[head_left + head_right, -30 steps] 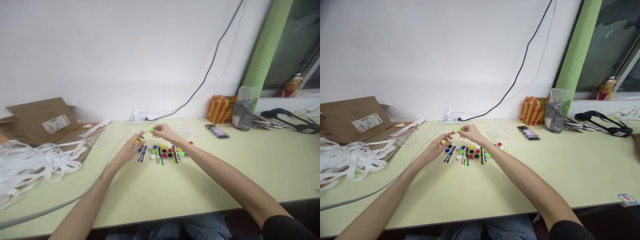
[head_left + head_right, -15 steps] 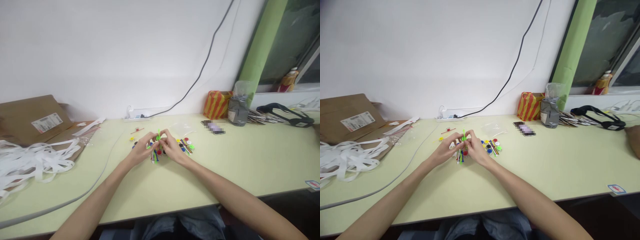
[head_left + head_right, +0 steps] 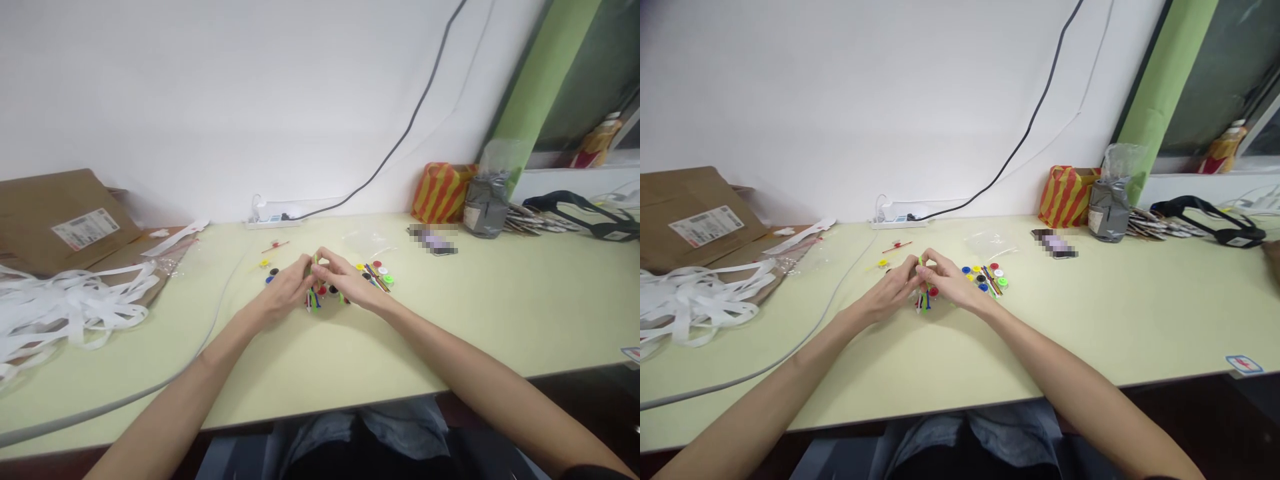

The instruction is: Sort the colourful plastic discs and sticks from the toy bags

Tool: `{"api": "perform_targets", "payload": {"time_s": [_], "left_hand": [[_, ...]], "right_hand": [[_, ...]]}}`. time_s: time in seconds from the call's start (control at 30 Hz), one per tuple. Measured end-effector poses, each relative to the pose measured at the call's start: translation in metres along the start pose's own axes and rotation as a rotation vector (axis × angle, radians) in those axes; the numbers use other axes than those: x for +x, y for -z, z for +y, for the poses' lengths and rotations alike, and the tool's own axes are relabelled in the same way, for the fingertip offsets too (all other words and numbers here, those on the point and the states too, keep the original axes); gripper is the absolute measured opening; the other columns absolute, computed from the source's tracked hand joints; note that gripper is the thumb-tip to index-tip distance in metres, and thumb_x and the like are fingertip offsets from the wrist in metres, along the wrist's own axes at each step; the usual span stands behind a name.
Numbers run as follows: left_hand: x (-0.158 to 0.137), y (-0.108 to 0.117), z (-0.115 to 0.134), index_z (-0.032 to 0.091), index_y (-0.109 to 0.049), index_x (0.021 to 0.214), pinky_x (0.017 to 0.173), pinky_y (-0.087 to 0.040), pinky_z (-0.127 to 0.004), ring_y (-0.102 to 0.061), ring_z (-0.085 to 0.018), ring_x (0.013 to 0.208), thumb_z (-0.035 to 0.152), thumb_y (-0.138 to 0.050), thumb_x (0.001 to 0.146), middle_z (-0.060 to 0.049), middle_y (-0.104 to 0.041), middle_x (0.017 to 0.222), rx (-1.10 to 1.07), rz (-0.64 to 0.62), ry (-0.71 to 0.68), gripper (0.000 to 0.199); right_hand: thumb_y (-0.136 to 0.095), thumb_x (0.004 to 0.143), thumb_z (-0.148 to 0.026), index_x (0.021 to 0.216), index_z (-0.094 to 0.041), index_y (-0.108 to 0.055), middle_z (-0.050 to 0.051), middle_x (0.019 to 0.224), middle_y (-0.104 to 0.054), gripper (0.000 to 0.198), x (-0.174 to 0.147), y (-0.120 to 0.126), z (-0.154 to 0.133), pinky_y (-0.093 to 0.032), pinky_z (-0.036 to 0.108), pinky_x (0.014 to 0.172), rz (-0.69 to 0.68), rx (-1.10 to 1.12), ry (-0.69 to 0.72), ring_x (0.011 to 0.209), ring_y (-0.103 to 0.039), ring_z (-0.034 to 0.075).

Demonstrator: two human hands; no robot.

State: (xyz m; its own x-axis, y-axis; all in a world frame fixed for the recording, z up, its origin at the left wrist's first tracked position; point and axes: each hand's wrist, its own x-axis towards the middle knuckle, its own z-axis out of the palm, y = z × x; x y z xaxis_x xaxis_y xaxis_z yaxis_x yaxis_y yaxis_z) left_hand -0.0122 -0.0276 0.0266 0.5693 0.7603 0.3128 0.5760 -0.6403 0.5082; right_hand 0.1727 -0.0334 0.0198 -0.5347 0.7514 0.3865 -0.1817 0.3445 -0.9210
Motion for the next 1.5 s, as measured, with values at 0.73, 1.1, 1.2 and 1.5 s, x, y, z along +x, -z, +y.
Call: {"api": "perform_targets", "payload": {"time_s": [0.73, 1.1, 1.2, 1.5], "left_hand": [[-0.003, 0.045, -0.063, 0.022, -0.054, 0.103, 0.086, -0.041, -0.035, -0.052, -0.022, 0.089, 0.041, -0.048, 0.097, -0.006, -0.056, 0.094, 0.377, 0.688, 0.088, 0.021], [-0.004, 0.048, -0.076, 0.021, -0.057, 0.106, 0.089, -0.039, -0.040, -0.053, -0.029, 0.103, 0.024, -0.054, 0.089, -0.010, -0.060, 0.104, 0.623, 0.765, 0.180, 0.017], [-0.005, 0.050, -0.076, 0.020, -0.057, 0.107, 0.090, -0.040, -0.041, -0.053, -0.029, 0.105, 0.020, -0.055, 0.087, -0.010, -0.062, 0.106, 0.620, 0.747, 0.184, 0.020], [-0.010, 0.065, -0.082, 0.023, -0.067, 0.099, 0.085, -0.045, -0.038, -0.058, -0.026, 0.097, 0.031, -0.062, 0.085, -0.008, -0.063, 0.105, 0.586, 0.501, 0.154, 0.017]], "right_hand": [[-0.061, 0.072, -0.017, 0.051, -0.014, -0.063, 0.009, 0.061, -0.070, 0.022, 0.109, -0.031, 0.010, -0.046, 0.026, 0.061, -0.003, -0.805, -0.430, 0.063, -0.063, 0.018], [-0.062, 0.076, -0.021, 0.094, -0.013, -0.072, 0.016, 0.092, -0.075, 0.023, 0.125, -0.050, 0.022, -0.054, 0.034, 0.079, -0.081, -1.268, -0.482, 0.096, -0.070, 0.029], [-0.059, 0.080, -0.026, 0.097, -0.013, -0.072, 0.016, 0.094, -0.075, 0.024, 0.121, -0.049, 0.018, -0.053, 0.034, 0.077, -0.071, -1.272, -0.485, 0.094, -0.070, 0.028], [-0.049, 0.086, -0.025, 0.081, -0.014, -0.070, 0.015, 0.081, -0.072, 0.025, 0.061, -0.016, -0.006, -0.033, 0.028, 0.058, 0.113, -1.363, -0.267, 0.073, -0.066, 0.022]]}}
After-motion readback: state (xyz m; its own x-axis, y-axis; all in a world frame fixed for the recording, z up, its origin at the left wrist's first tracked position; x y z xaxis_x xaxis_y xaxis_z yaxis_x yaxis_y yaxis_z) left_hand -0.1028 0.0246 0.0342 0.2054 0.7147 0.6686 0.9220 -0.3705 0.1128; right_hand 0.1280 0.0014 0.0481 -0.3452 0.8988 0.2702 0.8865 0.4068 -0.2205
